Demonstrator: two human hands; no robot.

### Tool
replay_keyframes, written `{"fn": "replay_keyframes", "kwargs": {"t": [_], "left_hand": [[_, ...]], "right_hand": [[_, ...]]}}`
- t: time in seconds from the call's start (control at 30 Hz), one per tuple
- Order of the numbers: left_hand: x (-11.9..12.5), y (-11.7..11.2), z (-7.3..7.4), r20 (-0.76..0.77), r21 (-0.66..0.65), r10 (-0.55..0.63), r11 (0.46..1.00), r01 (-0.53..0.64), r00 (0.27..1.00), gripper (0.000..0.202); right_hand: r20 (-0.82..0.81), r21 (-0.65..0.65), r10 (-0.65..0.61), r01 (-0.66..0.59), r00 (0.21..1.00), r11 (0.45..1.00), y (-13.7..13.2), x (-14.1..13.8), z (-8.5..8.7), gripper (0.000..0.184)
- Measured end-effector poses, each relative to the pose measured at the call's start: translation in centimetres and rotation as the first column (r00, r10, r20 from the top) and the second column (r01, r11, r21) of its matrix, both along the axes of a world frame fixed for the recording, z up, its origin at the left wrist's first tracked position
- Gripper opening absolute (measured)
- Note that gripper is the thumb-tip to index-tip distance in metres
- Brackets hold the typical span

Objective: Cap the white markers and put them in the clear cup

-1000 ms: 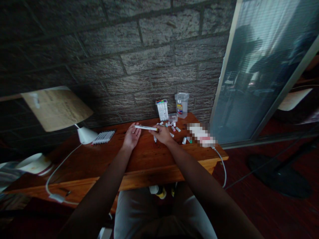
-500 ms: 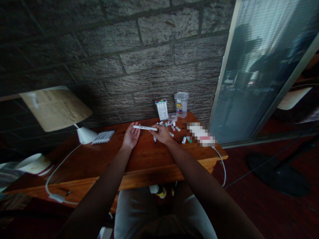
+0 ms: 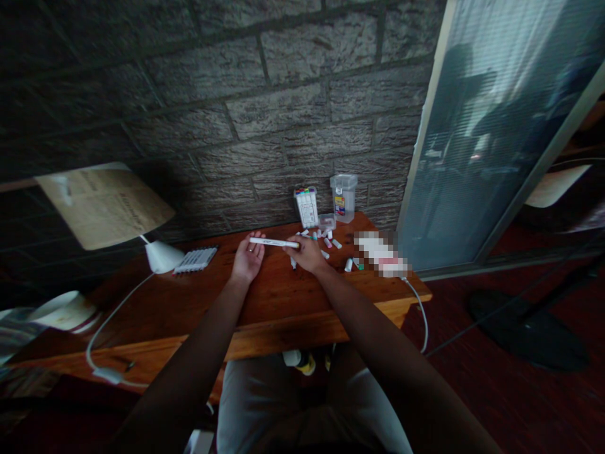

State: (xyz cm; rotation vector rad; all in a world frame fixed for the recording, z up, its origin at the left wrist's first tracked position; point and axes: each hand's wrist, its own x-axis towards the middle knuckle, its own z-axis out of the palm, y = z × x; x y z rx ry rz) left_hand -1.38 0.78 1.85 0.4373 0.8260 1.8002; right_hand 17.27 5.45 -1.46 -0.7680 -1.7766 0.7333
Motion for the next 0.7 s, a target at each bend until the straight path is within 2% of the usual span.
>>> {"fn": "replay_keyframes", "kwargs": {"t": [0.7], "left_hand": [[-0.02,0.0,0.09,-0.027,0.003,-0.018,1.0,0.018,0.999,0.012]], "right_hand": [[0.044,0.022,-0.014,0.013,0.999,1.0,-0.21,0.14,0.16,0.024]]}}
